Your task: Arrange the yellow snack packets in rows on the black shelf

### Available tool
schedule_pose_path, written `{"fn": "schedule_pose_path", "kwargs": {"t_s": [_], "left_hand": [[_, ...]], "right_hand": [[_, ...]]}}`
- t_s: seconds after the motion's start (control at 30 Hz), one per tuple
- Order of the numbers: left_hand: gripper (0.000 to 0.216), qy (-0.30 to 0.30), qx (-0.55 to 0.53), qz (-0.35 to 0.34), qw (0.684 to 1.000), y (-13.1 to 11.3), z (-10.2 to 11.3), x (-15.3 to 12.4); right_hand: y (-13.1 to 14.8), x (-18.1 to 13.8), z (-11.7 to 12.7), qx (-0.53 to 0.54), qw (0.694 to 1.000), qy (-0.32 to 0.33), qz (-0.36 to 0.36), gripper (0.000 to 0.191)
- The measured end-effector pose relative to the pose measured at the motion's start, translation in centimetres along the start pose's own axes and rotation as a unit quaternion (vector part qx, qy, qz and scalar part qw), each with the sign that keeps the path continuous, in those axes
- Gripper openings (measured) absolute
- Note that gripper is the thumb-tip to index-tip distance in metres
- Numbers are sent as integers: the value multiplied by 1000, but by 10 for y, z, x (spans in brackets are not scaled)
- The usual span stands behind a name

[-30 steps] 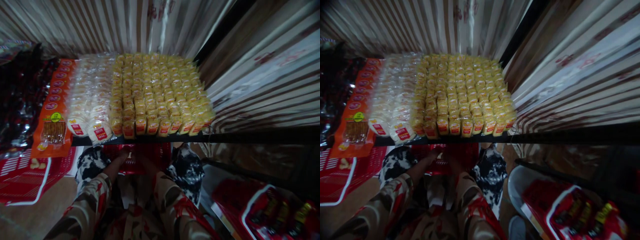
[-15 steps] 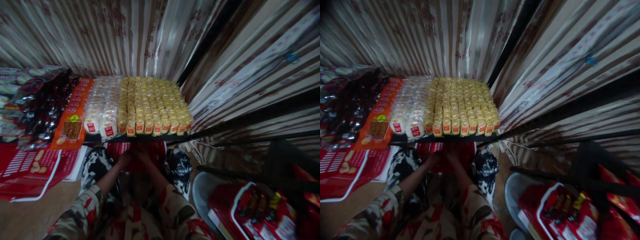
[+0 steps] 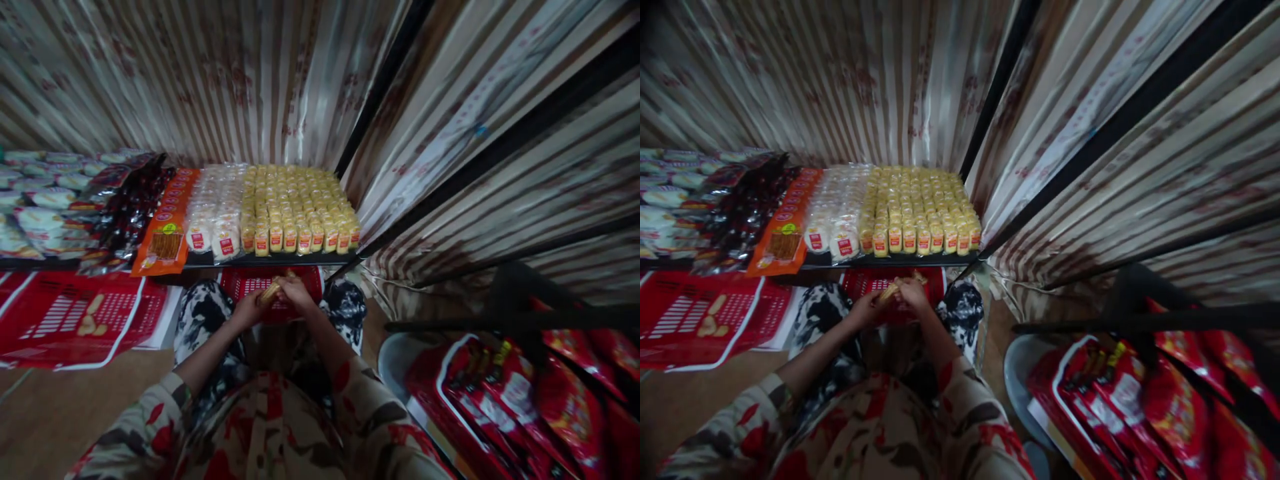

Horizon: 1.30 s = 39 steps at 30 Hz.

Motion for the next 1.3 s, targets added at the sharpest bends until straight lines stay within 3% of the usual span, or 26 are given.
{"fn": "schedule_pose_path", "kwargs": {"t_s": [0.3, 0.5, 0.67, 0.77, 0.97, 1.1, 1.3], "left_hand": [[26, -40, -79, -33, 996, -33, 26, -15], [23, -81, -144, -46, 985, -48, 31, -15], [24, -87, -196, -53, 975, -58, 37, -16], [23, -88, -221, -54, 970, -67, 41, -18], [22, -72, -283, -42, 955, -78, 38, -16], [21, -75, -255, -40, 963, -78, 37, -11], [31, -144, -103, -90, 980, -82, 51, 5]], "right_hand": [[15, -24, 11, 13, 998, -31, 50, 29], [14, -34, 15, 45, 993, -49, 95, 36], [12, -42, 12, 78, 984, -3, 157, 35], [10, -43, 9, 122, 980, 11, 155, 32], [10, -40, 9, 159, 980, -26, 119, 24], [11, -40, 10, 149, 983, -17, 104, 21], [14, -41, 6, 117, 983, -17, 144, 20]]}}
Point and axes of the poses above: each hand's wrist, its own x-axis towards the middle knuckle, its own z-axis out of the back of the hand, y = z × x, the point moved 1 cm from there along x, towards the middle knuckle, and after that the axes turned 12 degrees about y, right-handed, at the moved point
